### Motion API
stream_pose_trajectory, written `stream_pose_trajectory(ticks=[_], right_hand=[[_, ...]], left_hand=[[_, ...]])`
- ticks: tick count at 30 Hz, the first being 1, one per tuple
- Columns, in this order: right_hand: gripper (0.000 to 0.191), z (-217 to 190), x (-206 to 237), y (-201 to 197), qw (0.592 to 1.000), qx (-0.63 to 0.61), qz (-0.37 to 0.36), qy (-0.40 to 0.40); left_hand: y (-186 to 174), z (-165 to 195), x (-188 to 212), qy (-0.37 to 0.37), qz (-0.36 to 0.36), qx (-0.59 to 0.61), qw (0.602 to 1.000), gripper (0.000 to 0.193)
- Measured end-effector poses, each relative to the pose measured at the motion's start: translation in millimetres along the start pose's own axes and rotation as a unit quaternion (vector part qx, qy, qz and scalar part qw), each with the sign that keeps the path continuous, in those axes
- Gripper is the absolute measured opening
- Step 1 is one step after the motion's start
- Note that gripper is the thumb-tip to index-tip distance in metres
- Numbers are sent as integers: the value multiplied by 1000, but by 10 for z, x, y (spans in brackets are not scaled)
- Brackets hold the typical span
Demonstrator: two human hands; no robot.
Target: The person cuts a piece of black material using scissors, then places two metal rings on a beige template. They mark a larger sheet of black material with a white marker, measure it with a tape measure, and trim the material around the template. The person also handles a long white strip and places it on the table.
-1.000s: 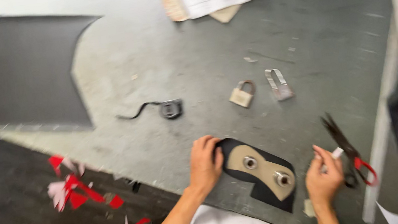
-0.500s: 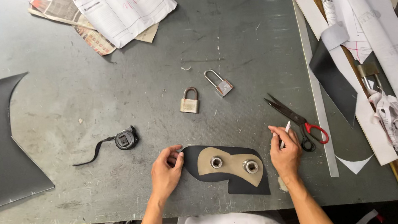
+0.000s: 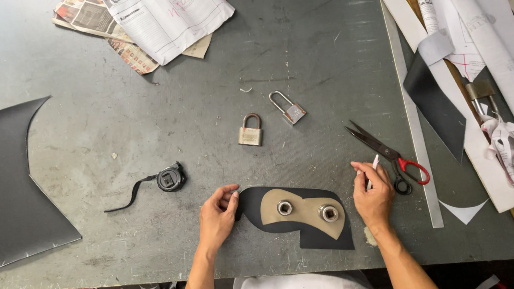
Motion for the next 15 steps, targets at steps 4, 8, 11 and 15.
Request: stream_pose_trajectory(ticks=[4,8,11,15], right_hand=[[20,15,8,6,1000,-3,-5,6],[21,-18,3,-7,1000,-1,2,-8],[20,-27,1,-13,1000,5,6,-10],[20,-8,7,-2,1000,6,0,-2]], left_hand=[[3,4,-6,10,-6,3,1000,24],[0,-11,-3,1,-5,2,1000,24],[-2,12,8,4,-7,3,1000,23],[-14,22,15,-4,-1,-10,1000,23]])
Point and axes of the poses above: each hand's wrist, its own x-axis away from the middle knuckle, its own y-axis out of the palm, z = x × y, the point moved 10 cm from there along -x, towards the middle knuckle, and after that the axes turned 8 degrees about -y, right-handed, at the moved point
